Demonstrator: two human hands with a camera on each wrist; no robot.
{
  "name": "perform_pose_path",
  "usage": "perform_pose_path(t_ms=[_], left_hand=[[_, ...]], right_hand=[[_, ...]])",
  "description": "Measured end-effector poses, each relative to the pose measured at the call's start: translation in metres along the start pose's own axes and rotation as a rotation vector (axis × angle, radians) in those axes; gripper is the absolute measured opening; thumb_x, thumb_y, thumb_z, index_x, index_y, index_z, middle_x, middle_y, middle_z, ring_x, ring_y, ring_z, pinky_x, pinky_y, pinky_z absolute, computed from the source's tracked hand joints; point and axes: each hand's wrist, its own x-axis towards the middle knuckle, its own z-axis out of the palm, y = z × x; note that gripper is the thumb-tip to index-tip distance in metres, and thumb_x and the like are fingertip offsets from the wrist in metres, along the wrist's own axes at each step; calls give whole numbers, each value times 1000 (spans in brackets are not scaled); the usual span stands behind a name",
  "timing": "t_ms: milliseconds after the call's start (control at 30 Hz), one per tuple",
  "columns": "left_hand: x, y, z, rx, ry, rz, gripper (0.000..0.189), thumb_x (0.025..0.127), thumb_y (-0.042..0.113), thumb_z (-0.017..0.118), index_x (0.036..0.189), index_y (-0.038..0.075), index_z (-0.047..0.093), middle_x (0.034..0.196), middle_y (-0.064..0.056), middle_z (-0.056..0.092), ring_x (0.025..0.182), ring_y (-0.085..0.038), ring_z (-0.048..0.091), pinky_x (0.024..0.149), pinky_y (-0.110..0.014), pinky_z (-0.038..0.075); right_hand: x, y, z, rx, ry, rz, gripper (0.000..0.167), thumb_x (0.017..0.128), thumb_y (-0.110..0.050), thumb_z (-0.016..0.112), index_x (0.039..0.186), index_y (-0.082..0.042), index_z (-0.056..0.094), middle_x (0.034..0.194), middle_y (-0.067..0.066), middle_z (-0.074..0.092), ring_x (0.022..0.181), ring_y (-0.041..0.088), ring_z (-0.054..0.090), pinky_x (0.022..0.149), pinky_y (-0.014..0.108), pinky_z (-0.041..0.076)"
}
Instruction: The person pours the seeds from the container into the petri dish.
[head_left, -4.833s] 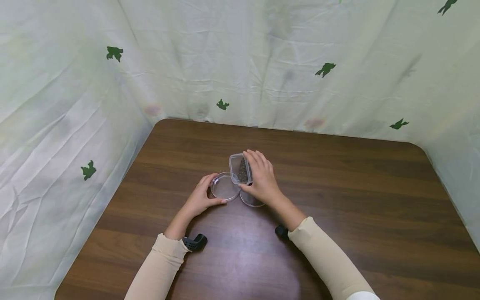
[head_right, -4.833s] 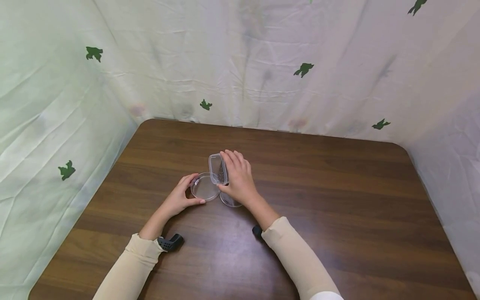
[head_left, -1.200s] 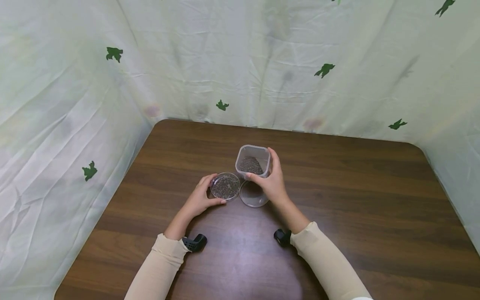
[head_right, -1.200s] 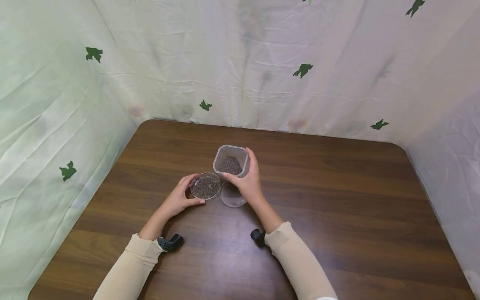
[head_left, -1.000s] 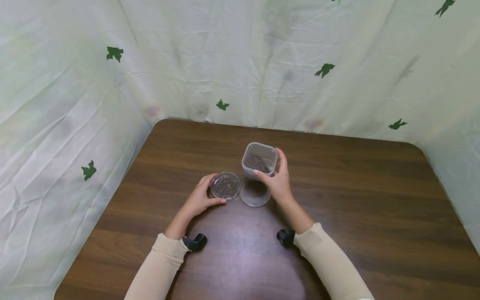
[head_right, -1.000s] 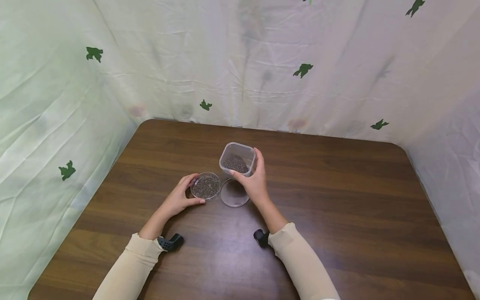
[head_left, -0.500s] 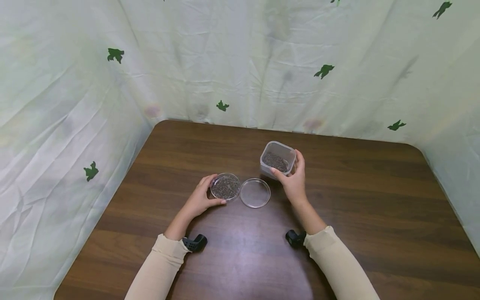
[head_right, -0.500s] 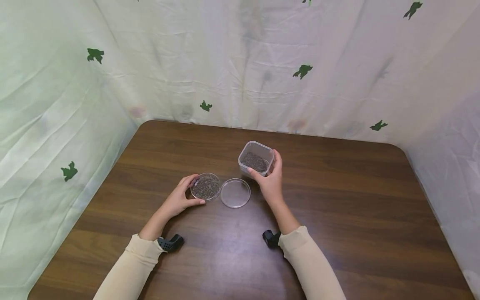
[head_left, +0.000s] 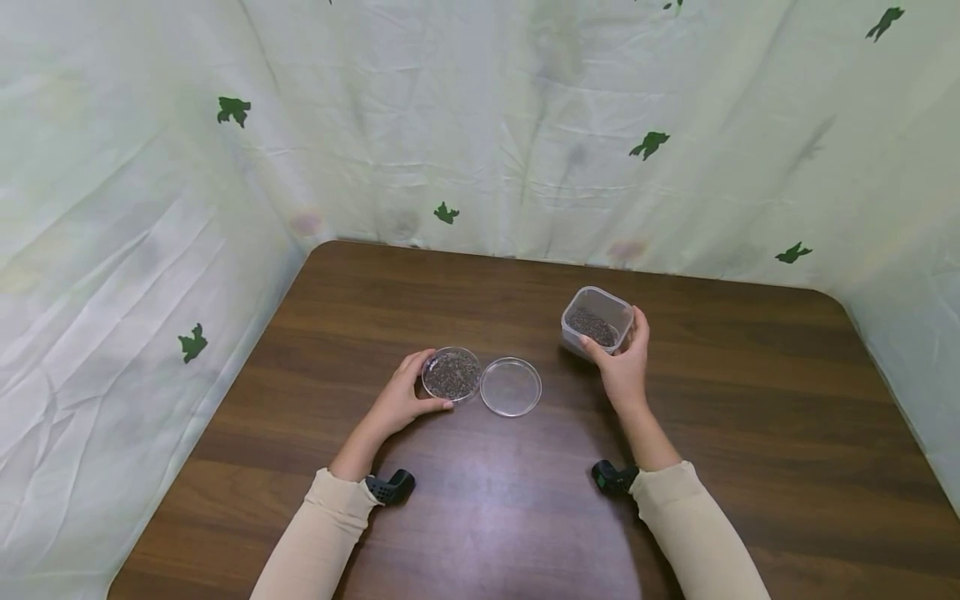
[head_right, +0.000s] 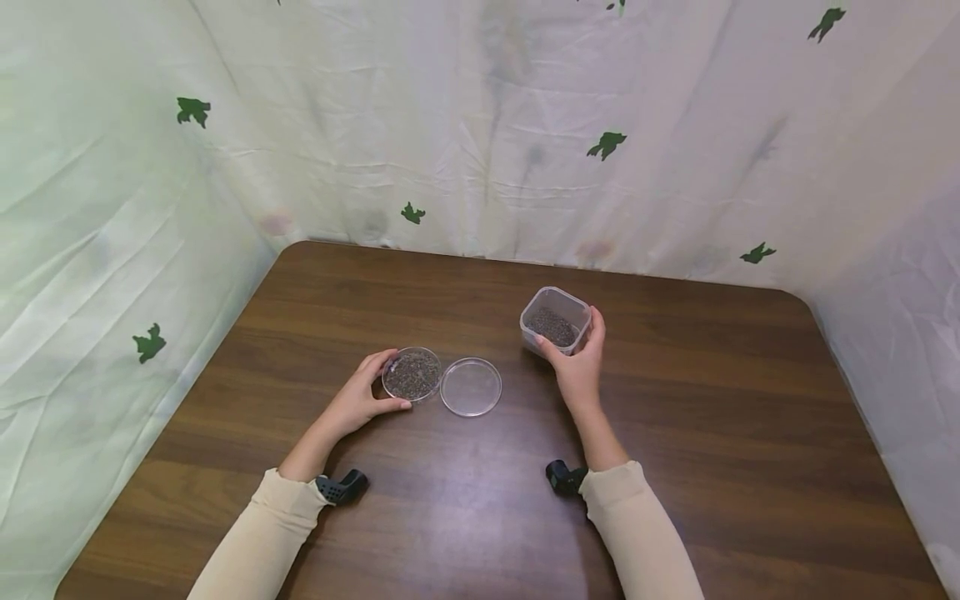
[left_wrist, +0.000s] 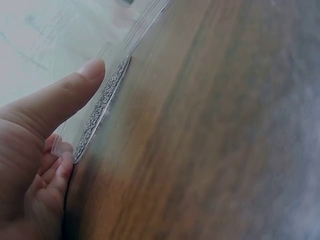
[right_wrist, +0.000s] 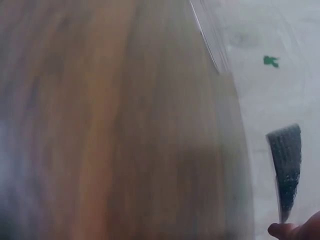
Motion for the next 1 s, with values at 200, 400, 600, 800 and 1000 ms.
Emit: perform_pose_path(t_ms=[200, 400, 600, 800, 1000], left_hand=[[0, 0, 0, 2, 0, -1, 91, 63, 31, 82, 135, 1, 34, 133, -16, 35, 123, -28, 32, 101, -44, 24], [-1, 0, 0, 4, 3, 1, 91, 63, 31, 82, 135, 2, 35, 133, -16, 35, 123, -29, 32, 100, -44, 25], [-1, 0, 0, 8, 3, -3, 91, 63, 32, 82, 135, 2, 35, 133, -16, 35, 123, -28, 31, 101, -44, 24], [-1, 0, 0, 9, 0, -5, 91, 63, 33, 81, 135, 2, 34, 134, -16, 35, 123, -29, 31, 100, -45, 24], [0, 1, 0, 3, -3, -15, 91, 63, 31, 82, 136, 2, 34, 134, -16, 34, 124, -29, 31, 101, -44, 24]], right_hand=[[3, 8, -17, -45, 32, 38, 88, 73, -5, 73, 140, -2, 15, 137, 19, 28, 125, 32, 27, 100, 49, 22], [9, 35, -30, -38, 70, 41, 89, 72, -9, 75, 140, -8, 17, 136, 13, 30, 125, 25, 29, 102, 40, 23], [8, 40, -33, -31, 96, 57, 90, 72, -5, 74, 140, -5, 15, 137, 14, 29, 127, 25, 26, 104, 37, 21], [7, 40, -33, -14, 82, 62, 92, 73, -3, 72, 140, -1, 10, 138, 17, 26, 127, 26, 25, 104, 39, 20], [7, 38, -33, -84, 87, 57, 98, 74, -10, 73, 142, -4, 3, 141, 17, 21, 127, 25, 23, 104, 35, 18]])
